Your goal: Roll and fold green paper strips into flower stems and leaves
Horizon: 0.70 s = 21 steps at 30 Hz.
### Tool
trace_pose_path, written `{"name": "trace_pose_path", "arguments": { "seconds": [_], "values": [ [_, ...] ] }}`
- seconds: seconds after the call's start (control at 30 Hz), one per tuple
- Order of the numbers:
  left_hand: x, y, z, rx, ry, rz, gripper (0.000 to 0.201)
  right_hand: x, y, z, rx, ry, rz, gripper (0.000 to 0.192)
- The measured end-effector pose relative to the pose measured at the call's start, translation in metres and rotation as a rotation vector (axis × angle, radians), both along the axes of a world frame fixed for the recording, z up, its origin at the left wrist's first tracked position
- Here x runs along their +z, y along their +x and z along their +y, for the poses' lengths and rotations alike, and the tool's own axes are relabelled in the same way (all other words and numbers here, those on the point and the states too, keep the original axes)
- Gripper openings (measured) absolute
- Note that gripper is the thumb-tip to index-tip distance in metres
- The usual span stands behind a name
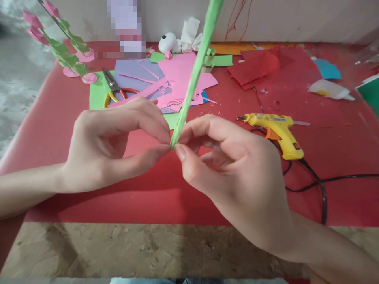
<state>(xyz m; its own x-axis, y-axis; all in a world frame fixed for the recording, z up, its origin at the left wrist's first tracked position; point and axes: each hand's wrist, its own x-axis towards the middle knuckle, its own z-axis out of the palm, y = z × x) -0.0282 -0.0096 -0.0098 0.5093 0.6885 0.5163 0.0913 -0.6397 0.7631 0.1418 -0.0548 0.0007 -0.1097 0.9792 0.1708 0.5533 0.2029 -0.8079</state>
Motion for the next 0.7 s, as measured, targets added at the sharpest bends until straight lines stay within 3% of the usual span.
{"name": "trace_pose_path", "arguments": {
  "seconds": [0.4, 0.47, 0.6, 0.7],
  "values": [
    [-0.001, -0.003, 0.002, -0.021, 0.116, 0.061, 0.018, 0.001, -0.004, 0.000, 0.014, -0.040, 0.049, 0.012],
    [-0.001, -0.003, 0.003, 0.007, 0.118, 0.084, 0.019, 0.001, -0.003, 0.000, 0.038, 0.015, 0.038, 0.007],
    [0.001, -0.001, 0.002, 0.014, 0.080, 0.036, 0.013, 0.000, 0.002, 0.001, 0.015, -0.015, -0.020, 0.005],
    [0.005, -0.001, 0.001, -0.038, -0.087, -0.013, 0.015, 0.000, 0.007, 0.001, -0.016, -0.042, -0.077, 0.010]
  ]
}}
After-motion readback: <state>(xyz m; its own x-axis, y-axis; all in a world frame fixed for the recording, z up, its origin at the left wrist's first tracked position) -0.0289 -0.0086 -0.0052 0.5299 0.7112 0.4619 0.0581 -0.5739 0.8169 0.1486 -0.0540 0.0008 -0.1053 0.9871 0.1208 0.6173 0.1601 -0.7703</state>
